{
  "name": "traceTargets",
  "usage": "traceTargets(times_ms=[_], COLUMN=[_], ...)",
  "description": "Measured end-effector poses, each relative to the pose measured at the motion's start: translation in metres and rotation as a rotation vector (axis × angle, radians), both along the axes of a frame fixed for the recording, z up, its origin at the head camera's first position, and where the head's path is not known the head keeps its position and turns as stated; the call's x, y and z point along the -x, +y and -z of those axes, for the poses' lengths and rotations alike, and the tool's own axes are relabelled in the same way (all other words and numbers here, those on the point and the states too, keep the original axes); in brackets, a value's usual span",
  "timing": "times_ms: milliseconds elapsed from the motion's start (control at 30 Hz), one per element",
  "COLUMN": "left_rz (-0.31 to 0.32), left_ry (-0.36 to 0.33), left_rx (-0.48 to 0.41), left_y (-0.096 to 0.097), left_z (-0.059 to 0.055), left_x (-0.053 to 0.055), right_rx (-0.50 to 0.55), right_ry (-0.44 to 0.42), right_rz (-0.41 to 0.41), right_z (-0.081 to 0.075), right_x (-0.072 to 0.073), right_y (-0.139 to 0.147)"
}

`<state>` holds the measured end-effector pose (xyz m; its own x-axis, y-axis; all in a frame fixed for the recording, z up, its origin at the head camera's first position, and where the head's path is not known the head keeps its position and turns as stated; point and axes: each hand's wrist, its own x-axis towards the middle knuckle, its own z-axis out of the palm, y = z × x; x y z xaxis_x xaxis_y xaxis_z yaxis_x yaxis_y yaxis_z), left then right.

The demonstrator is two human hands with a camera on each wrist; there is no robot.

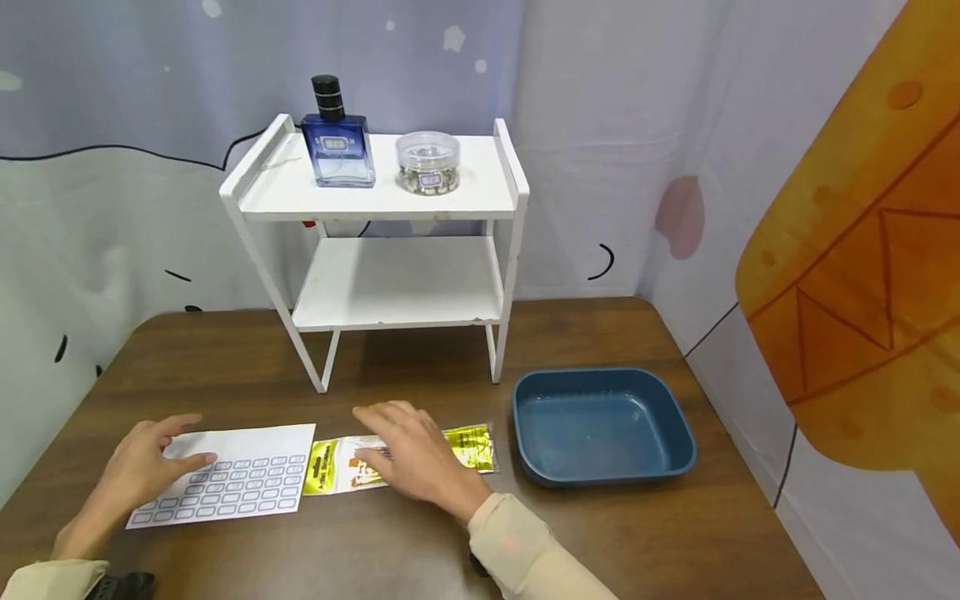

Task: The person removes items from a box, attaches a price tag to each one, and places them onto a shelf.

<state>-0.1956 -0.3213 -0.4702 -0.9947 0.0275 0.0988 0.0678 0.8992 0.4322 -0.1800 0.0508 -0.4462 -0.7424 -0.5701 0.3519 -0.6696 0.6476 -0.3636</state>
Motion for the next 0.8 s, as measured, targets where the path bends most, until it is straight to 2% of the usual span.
traceTargets(times_ms=[67, 167, 233, 333, 433, 600, 733, 800], left_rz=[-0.036, -0.072, -0.102, -0.138, -0.17, -0.237, -0.298, -0.308], left_ry=[-0.032, -0.116, -0.183, -0.237, -0.261, -0.297, -0.335, -0.346], left_rx=[0.015, 0.048, 0.062, 0.068, 0.053, 0.028, 0.02, 0.019], left_y=[-0.008, -0.016, -0.019, -0.019, -0.017, -0.009, -0.005, -0.004], left_z=[0.001, 0.003, 0.005, 0.009, 0.01, 0.007, 0.004, 0.003], left_x=[-0.002, -0.004, -0.005, -0.008, -0.01, -0.01, -0.011, -0.011], right_rx=[-0.125, -0.291, -0.378, -0.476, -0.544, -0.62, -0.644, -0.65], right_ry=[-0.007, 0.004, 0.023, 0.043, 0.028, -0.05, -0.074, -0.069], right_rz=[-0.054, -0.122, -0.163, -0.21, -0.23, -0.221, -0.207, -0.197], right_z=[0.004, 0.009, 0.011, 0.014, 0.017, 0.026, 0.032, 0.034], right_x=[0.0, -0.003, -0.005, -0.01, -0.015, -0.02, -0.023, -0.024], right_y=[-0.017, -0.04, -0.054, -0.074, -0.088, -0.099, -0.104, -0.106])
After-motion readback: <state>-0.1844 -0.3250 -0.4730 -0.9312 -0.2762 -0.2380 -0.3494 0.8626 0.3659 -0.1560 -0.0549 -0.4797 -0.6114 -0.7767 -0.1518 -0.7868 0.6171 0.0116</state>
